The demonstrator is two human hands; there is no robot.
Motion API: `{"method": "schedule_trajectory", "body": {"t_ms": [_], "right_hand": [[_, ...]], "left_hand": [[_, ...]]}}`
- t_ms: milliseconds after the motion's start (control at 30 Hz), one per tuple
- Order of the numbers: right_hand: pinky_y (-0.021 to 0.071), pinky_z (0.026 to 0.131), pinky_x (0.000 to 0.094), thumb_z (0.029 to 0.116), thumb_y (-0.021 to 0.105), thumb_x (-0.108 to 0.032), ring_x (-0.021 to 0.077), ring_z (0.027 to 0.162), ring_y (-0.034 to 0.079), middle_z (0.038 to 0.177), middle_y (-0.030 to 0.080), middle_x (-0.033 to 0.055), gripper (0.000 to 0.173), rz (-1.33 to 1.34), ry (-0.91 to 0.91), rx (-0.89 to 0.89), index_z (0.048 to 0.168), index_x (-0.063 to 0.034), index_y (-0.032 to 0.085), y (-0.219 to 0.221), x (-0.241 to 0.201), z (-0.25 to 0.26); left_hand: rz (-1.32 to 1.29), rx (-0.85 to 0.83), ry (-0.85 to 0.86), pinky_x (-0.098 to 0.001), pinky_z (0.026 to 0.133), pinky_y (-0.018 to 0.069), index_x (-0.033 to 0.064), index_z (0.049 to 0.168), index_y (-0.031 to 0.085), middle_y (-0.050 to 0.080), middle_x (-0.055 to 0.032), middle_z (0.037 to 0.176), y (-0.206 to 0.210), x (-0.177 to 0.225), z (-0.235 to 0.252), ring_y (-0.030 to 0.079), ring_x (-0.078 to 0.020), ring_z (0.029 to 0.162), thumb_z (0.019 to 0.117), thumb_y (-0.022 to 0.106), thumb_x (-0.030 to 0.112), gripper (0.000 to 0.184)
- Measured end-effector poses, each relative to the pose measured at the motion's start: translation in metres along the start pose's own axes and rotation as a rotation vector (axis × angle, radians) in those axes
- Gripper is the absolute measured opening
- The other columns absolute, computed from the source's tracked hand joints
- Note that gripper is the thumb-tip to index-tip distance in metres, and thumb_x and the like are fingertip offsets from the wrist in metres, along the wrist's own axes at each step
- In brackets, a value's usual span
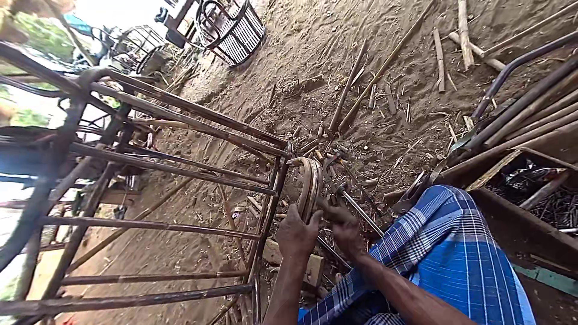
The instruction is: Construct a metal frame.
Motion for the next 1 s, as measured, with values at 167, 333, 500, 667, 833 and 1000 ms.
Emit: {"method": "schedule_trajectory", "body": {"t_ms": [167, 333, 500, 667, 833, 1000], "right_hand": [[0.0594, 0.083, 0.0364, 0.1038, 0.060, -0.015, 0.0121, 0.089, 0.070, 0.114, 0.074, 0.0043, 0.033, 0.061, 0.043, 0.088, 0.135, -0.0145, 0.069, -0.017, 0.000, 0.042], [0.0603, 0.084, 0.0326, 0.0986, 0.065, -0.011, 0.0088, 0.091, 0.069, 0.103, 0.074, -0.0013, 0.030, 0.011, -0.084, -0.135, 0.126, -0.0172, 0.075, -0.017, 0.000, 0.010], [0.0599, 0.076, 0.0315, 0.0993, 0.064, -0.014, 0.0070, 0.083, 0.067, 0.097, 0.072, -0.0037, 0.029, -0.037, -0.103, -0.097, 0.125, -0.0217, 0.075, -0.013, -0.001, 0.012], [0.0599, 0.076, 0.0358, 0.1032, 0.059, -0.015, 0.0107, 0.083, 0.068, 0.106, 0.073, 0.0006, 0.032, 0.012, 0.011, -0.049, 0.133, -0.0185, 0.071, -0.021, -0.003, 0.030], [0.0608, 0.084, 0.0323, 0.0972, 0.065, -0.007, 0.0084, 0.092, 0.070, 0.105, 0.075, -0.0012, 0.030, 0.114, -0.064, -0.174, 0.124, -0.0167, 0.076, -0.012, -0.007, 0.004], [0.0605, 0.073, 0.0317, 0.0992, 0.066, -0.017, 0.0086, 0.080, 0.069, 0.098, 0.074, -0.0019, 0.022, 0.098, 0.103, -0.040, 0.119, -0.0164, 0.076, 0.010, -0.021, -0.022]], "left_hand": [[0.024, -0.047, -0.128, -0.0620, 0.070, 0.0548, 0.0105, 0.114, 0.066, 0.071, -0.0150, 0.084, 0.006, 0.001, 0.002, 0.071, -0.0378, 0.080, 0.0810, 0.071, 0.074, 0.072], [-0.316, -0.245, 0.046, -0.0576, 0.063, 0.0568, 0.0163, 0.135, 0.057, 0.069, -0.0135, 0.090, 0.004, 0.011, 0.008, 0.068, -0.0315, 0.072, 0.0909, 0.074, 0.053, 0.060], [-0.256, -0.176, 0.038, -0.0570, 0.059, 0.0543, 0.0117, 0.123, 0.059, 0.066, -0.0131, 0.083, 0.007, 0.013, 0.016, 0.066, -0.0326, 0.069, 0.0959, 0.070, 0.049, 0.047], [-0.061, -0.036, -0.046, -0.0603, 0.064, 0.0527, 0.0091, 0.108, 0.063, 0.066, -0.0138, 0.077, 0.003, 0.021, 0.020, 0.066, -0.0359, 0.072, 0.0863, 0.072, 0.066, 0.062], [-0.415, -0.254, 0.022, -0.0505, 0.066, 0.0585, 0.0170, 0.137, 0.056, 0.071, -0.0095, 0.094, 0.009, 0.003, 0.013, 0.068, -0.0248, 0.075, 0.0896, 0.080, 0.042, 0.058], [-0.623, -0.367, 0.067, -0.0415, 0.067, 0.0604, 0.0149, 0.134, 0.060, 0.073, -0.0072, 0.098, 0.008, 0.001, 0.011, 0.070, -0.0203, 0.078, 0.0942, 0.076, 0.032, 0.046]]}}
Point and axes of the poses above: each hand's wrist, its own z-axis towards the middle knuckle, its own y-axis out of the palm, x = y × z, the point moved 10 cm from there along z, towards the middle knuckle
